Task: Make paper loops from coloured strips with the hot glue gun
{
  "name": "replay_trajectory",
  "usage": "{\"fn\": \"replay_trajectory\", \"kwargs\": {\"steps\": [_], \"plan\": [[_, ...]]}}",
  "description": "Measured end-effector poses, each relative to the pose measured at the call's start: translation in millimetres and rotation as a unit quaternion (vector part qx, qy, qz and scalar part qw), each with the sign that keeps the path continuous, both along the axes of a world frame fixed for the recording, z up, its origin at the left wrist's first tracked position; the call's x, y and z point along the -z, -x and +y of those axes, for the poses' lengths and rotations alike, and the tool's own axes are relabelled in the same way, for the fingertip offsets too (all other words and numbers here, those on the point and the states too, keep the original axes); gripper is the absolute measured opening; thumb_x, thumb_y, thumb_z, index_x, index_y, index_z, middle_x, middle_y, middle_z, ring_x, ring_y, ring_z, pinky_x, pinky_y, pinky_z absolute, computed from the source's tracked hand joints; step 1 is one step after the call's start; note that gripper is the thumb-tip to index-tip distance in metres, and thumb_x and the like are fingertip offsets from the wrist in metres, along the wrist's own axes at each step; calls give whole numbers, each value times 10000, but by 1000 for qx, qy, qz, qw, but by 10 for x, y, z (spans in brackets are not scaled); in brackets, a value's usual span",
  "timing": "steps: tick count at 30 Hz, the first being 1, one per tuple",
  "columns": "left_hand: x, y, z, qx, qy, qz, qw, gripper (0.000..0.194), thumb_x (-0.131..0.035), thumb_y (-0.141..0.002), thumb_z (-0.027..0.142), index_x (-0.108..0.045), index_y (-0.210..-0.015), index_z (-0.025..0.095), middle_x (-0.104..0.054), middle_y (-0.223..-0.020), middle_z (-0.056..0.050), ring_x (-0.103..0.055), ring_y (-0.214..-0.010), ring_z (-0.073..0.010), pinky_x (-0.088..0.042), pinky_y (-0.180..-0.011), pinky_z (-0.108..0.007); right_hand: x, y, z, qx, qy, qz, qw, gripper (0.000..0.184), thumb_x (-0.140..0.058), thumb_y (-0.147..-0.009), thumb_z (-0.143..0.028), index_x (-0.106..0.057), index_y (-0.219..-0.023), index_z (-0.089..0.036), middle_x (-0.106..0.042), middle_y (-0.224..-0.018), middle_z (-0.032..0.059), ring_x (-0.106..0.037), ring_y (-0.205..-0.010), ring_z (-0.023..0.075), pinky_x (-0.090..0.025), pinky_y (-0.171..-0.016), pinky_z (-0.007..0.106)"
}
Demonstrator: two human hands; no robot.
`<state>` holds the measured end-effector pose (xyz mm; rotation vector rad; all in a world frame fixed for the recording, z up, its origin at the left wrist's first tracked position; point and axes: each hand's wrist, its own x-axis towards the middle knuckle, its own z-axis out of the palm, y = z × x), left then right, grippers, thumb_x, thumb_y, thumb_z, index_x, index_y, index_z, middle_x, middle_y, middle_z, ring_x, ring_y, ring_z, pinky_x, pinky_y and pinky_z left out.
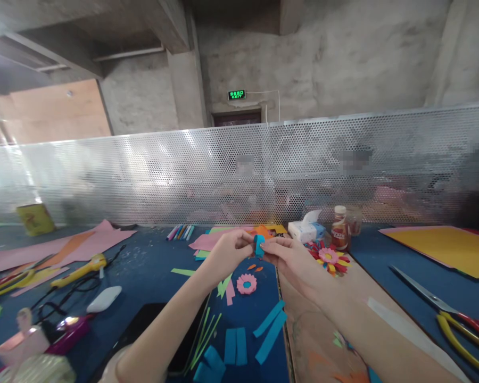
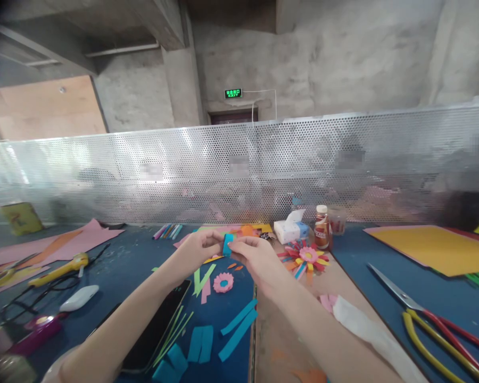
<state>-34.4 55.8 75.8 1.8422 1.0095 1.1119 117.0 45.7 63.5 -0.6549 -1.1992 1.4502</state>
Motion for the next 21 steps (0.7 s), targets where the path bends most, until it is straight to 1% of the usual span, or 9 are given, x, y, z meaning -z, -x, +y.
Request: {"fn": "replay_trajectory", "kwargs": {"steps": [5,10,21], "plan": [[-3,-1,-9,-2,7,-2,1000,148,-519,-694,126,-608,-812,131,-652,-701,-19,-594,-678,-127,-451,-629,-232,2,14,-17,-3,1,2,1000,133,-698,-610,-229,-620,-599,-122,-601,-638,20,-565,-677,130,-409,-802,299],[-38,-20,-41,-12,15,-5,1000,150,-503,-693,112,-611,-792,140,-625,-634,8,-590,-639,-121,-448,-609,-229,-18,27,-26,-2,4,1,1000,141,-703,-590,-240,-621,-599,-126,-610,-639,35,-574,-693,154,-398,-826,325],[-35,-19,-41,-18,13,-4,1000,116,-505,-695,138,-592,-772,148,-577,-580,32,-564,-603,-112,-430,-593,-222,-37,49,-61,23,17,-4,1000,146,-714,-557,-229,-623,-609,-127,-599,-627,27,-555,-673,150,-402,-808,325]]}}
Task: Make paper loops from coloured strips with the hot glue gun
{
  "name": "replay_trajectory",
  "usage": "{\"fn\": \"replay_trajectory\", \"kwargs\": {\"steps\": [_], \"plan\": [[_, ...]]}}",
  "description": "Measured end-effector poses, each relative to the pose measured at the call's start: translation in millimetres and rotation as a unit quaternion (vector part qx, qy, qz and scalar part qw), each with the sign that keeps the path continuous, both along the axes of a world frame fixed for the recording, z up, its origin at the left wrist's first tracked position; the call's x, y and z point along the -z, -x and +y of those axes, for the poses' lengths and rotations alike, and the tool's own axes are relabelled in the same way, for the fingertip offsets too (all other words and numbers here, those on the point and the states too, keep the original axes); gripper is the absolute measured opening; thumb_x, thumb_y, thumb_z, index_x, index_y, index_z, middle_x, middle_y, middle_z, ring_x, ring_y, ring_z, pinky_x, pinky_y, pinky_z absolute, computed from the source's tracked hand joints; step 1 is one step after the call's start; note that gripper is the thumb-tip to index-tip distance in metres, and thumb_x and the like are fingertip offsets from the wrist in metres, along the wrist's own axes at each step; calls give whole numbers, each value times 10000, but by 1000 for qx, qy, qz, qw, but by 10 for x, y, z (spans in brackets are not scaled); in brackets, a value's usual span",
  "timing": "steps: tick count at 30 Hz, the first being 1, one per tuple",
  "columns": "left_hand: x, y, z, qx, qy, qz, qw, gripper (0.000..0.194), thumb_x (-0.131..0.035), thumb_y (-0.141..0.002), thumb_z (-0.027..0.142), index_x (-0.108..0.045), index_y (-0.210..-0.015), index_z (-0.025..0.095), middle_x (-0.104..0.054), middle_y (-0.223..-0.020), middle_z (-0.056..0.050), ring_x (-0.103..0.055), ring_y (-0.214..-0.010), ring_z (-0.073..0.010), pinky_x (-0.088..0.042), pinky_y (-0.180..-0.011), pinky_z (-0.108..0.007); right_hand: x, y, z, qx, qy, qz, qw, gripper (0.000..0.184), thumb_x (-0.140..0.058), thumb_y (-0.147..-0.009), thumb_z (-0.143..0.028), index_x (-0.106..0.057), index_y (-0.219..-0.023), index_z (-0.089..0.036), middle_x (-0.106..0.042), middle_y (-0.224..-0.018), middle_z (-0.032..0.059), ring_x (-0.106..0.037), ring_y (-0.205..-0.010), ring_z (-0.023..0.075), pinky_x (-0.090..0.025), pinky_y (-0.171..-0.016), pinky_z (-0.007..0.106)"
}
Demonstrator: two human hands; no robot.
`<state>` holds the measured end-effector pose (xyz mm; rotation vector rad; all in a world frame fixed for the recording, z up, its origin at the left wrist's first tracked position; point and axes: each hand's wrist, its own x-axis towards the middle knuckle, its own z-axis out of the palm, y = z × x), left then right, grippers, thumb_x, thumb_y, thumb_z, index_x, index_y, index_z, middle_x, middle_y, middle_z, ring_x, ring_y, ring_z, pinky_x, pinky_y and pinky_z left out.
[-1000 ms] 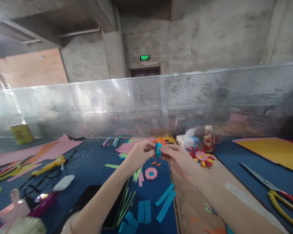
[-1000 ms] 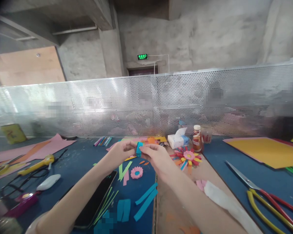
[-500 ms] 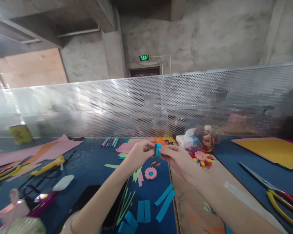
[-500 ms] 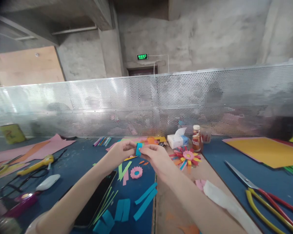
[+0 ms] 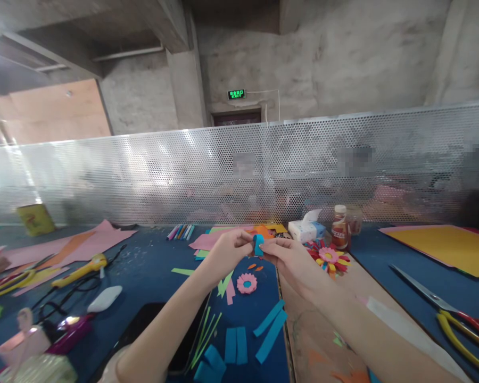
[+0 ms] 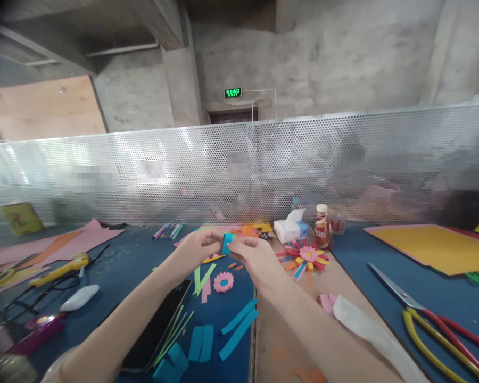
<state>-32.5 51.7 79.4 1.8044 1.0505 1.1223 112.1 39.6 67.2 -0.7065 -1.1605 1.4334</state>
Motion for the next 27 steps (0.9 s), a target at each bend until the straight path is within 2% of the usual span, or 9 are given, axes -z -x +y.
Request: {"fn": "replay_trajectory", "kwargs": {"steps": [13,20,27], "plan": [[-25,4,-23,-10,8,5,1000,126,-511,-708,158,-599,-797,148,-579,-571,29,-560,-606,-122,-428,-601,-237,60,-7,41,21,-20,-19,999,136,-708,-580,-220,-626,-623,-120,-562,-622,2,-521,-614,118,-407,-766,322],[-29,2,-26,-13,14,6,1000,109,-513,-709,158,-586,-789,141,-578,-594,22,-554,-599,-120,-425,-594,-239,53,-18,44,14,-25,-29,999,132,-705,-591,-211,-621,-623,-115,-570,-626,9,-544,-666,135,-403,-771,322],[-26,5,-19,-4,14,3,1000,102,-517,-715,168,-589,-782,144,-572,-602,19,-548,-600,-116,-423,-597,-238,51,-17,36,9,-17,-26,999,139,-723,-571,-225,-634,-632,-137,-588,-643,9,-539,-639,124,-404,-762,311]]}}
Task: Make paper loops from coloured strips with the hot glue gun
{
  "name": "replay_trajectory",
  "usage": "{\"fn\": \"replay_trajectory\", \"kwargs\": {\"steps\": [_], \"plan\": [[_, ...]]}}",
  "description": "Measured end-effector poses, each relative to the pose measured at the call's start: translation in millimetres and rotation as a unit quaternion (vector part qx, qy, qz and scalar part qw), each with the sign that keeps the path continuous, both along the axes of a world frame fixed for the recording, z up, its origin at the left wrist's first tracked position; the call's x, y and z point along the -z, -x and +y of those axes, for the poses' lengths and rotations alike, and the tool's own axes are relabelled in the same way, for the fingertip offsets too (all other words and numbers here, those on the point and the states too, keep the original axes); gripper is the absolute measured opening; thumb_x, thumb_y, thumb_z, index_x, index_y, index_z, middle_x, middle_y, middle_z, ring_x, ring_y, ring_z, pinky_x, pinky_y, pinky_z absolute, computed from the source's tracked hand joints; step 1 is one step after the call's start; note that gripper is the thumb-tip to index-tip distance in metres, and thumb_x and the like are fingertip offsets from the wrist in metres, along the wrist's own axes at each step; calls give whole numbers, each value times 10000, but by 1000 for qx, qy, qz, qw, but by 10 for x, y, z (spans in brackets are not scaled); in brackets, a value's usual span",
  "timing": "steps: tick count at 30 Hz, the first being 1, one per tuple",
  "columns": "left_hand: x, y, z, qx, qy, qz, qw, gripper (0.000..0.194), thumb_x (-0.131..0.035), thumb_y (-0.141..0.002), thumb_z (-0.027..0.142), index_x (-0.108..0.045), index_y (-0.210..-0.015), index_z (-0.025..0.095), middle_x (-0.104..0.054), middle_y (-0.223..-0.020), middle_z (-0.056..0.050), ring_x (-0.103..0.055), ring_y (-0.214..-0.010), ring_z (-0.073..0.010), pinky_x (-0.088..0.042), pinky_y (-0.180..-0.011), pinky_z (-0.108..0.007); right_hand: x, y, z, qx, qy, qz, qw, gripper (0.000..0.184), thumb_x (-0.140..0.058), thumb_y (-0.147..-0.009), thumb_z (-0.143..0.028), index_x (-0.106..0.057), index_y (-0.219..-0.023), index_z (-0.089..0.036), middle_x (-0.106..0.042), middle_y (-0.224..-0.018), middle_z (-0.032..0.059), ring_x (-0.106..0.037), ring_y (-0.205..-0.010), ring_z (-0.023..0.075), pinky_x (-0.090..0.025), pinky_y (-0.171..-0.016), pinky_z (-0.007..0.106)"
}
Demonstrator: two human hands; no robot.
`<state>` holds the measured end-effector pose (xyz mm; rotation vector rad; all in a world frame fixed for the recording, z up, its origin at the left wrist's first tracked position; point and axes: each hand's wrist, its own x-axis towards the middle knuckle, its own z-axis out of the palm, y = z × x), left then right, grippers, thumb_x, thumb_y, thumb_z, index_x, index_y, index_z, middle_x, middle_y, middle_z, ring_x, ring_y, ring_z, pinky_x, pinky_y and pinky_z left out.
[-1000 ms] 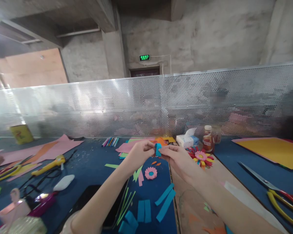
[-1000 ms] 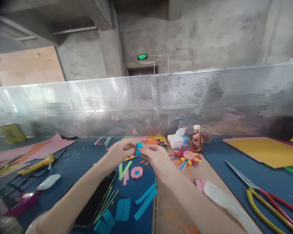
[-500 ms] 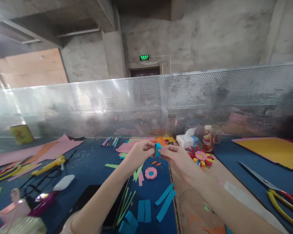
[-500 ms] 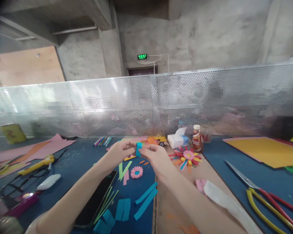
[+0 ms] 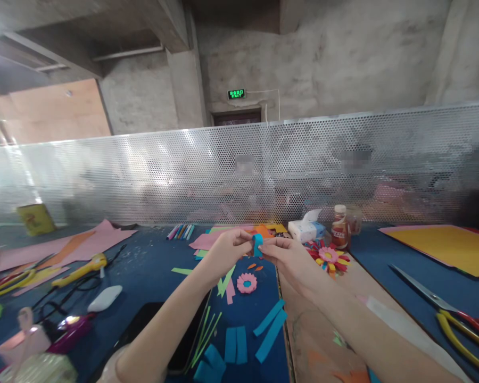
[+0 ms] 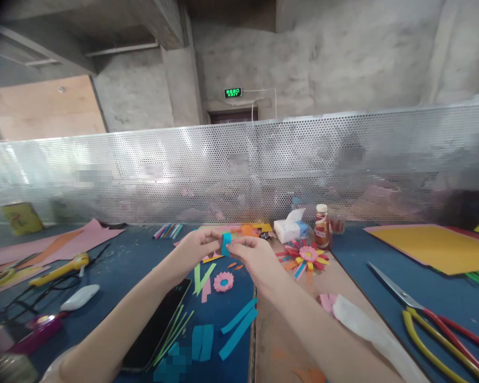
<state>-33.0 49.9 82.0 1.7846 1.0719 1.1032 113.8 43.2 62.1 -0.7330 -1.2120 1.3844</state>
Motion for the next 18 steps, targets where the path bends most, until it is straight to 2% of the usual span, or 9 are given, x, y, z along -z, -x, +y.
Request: {"fn": "replay_trajectory", "kwargs": {"steps": [13,18], "plan": [[3,12,25,8,2,-11,1000,158,-507,-699,152,-614,-814,142,-567,-596,15,-542,-597,-114,-412,-573,-227,55,16,35,8,-13,11,1000,222,-737,-553,-227,-591,-701,-149,-615,-735,14,-588,-709,135,-435,-764,302],[-6,17,13,8,6,-23,1000,184,-506,-694,159,-629,-830,151,-591,-635,-2,-540,-605,-118,-404,-561,-221,73,12,49,37,-59,-37,997,228,-646,-660,-302,-562,-805,-147,-597,-854,55,-596,-789,173,-464,-774,345]]}}
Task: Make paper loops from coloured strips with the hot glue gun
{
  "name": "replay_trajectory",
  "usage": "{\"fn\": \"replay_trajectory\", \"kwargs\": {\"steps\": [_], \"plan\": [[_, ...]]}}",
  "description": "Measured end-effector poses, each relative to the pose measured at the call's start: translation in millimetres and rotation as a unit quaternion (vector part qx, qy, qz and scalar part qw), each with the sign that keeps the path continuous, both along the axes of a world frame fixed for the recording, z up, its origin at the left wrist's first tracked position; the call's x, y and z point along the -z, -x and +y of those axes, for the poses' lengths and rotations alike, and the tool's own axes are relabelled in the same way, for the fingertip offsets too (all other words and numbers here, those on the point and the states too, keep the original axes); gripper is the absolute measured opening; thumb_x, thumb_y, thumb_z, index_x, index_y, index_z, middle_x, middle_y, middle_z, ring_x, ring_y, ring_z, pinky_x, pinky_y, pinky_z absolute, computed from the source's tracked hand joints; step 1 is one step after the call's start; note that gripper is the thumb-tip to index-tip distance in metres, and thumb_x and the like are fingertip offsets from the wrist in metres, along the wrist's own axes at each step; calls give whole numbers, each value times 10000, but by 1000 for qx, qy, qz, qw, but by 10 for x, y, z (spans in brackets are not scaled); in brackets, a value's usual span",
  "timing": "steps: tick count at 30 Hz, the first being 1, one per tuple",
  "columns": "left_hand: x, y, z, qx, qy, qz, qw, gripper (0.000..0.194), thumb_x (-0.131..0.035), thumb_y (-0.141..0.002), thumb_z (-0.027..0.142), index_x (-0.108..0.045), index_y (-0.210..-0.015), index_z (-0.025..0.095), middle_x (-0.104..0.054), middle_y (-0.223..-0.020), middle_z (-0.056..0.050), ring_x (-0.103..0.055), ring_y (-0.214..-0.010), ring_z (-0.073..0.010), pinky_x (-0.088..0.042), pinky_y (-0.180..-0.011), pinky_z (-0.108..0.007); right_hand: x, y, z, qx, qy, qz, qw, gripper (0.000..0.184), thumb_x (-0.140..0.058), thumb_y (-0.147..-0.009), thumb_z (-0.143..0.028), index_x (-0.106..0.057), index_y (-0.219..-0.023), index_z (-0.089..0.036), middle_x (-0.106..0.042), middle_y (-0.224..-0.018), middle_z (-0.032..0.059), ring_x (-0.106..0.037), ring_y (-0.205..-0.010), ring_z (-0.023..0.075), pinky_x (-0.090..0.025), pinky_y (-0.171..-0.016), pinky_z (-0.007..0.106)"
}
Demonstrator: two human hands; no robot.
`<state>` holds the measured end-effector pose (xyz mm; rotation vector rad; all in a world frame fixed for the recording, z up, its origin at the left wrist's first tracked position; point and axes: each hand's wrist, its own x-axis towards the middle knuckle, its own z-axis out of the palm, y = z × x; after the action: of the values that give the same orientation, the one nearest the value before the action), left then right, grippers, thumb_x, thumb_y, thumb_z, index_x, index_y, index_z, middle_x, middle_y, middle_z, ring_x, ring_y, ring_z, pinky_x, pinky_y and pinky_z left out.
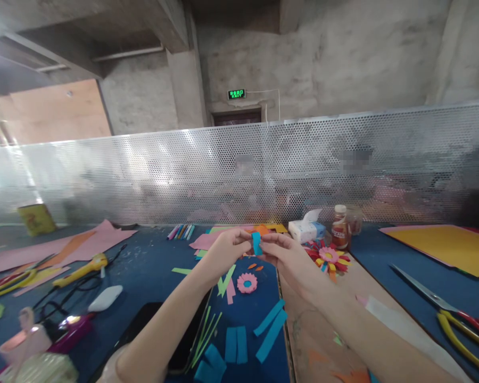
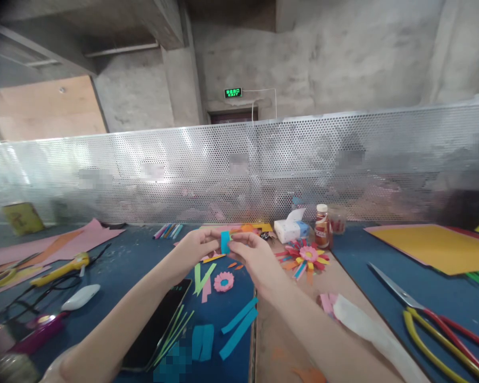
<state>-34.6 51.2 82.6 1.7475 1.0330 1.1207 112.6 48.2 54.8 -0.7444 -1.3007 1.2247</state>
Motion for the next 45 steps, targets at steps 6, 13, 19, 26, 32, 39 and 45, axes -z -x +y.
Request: {"fn": "replay_trajectory", "kwargs": {"steps": [6,13,19,26,32,39,45], "plan": [[-7,8,6,32,43,-42,998,162,-522,-695,176,-636,-810,163,-601,-690,-22,-513,-592,-107,-383,-543,-212,-41,-120,-9,100,-206,-154,961,225,-468,-764,-186,-521,-982,-201,-543,-982,53,-532,-913,175,-436,-815,351],[-60,11,-80,137,113,-133,975,105,-529,-724,182,-629,-702,161,-539,-642,4,-468,-580,-74,-375,-563,-185,-273,-231,-204,175,-466,-341,798,268,-583,-769,-167,-605,-1003,-294,-445,-1170,20,-357,-1084,212,-274,-947,383],[-93,-10,-148,182,166,-187,951,39,-587,-705,171,-623,-694,162,-508,-604,11,-447,-552,-66,-356,-525,-171,-352,-291,-205,221,-529,-379,726,183,-597,-788,-227,-607,-958,-293,-454,-1148,20,-385,-1036,217,-314,-886,386],[-127,-32,-235,233,223,-233,918,60,-579,-709,145,-603,-747,185,-486,-633,17,-454,-573,-68,-365,-541,-175,-466,-297,-296,230,-569,-378,693,176,-587,-794,-205,-611,-930,-314,-473,-1103,11,-392,-987,207,-353,-831,374],[-184,-77,-351,267,227,-258,900,111,-561,-718,130,-590,-820,165,-451,-629,29,-421,-573,-62,-320,-497,-164,-527,-278,-413,197,-539,-350,740,173,-558,-800,-142,-613,-893,-277,-489,-1056,16,-399,-978,190,-365,-826,356],[-276,-95,-446,112,40,-195,974,177,-508,-799,234,-593,-943,176,-521,-609,19,-455,-560,-76,-356,-531,-182,-574,-241,-479,121,-382,-227,887,81,-549,-803,-229,-611,-807,-281,-512,-999,4,-464,-974,175,-393,-835,370],[-274,-86,-551,16,-174,-131,976,149,-572,-763,306,-612,-862,202,-605,-835,-22,-519,-761,-127,-451,-671,-232,-572,-196,-504,58,-298,-106,947,82,-591,-767,-204,-636,-787,-270,-518,-969,-2,-497,-935,137,-431,-800,284]]}}
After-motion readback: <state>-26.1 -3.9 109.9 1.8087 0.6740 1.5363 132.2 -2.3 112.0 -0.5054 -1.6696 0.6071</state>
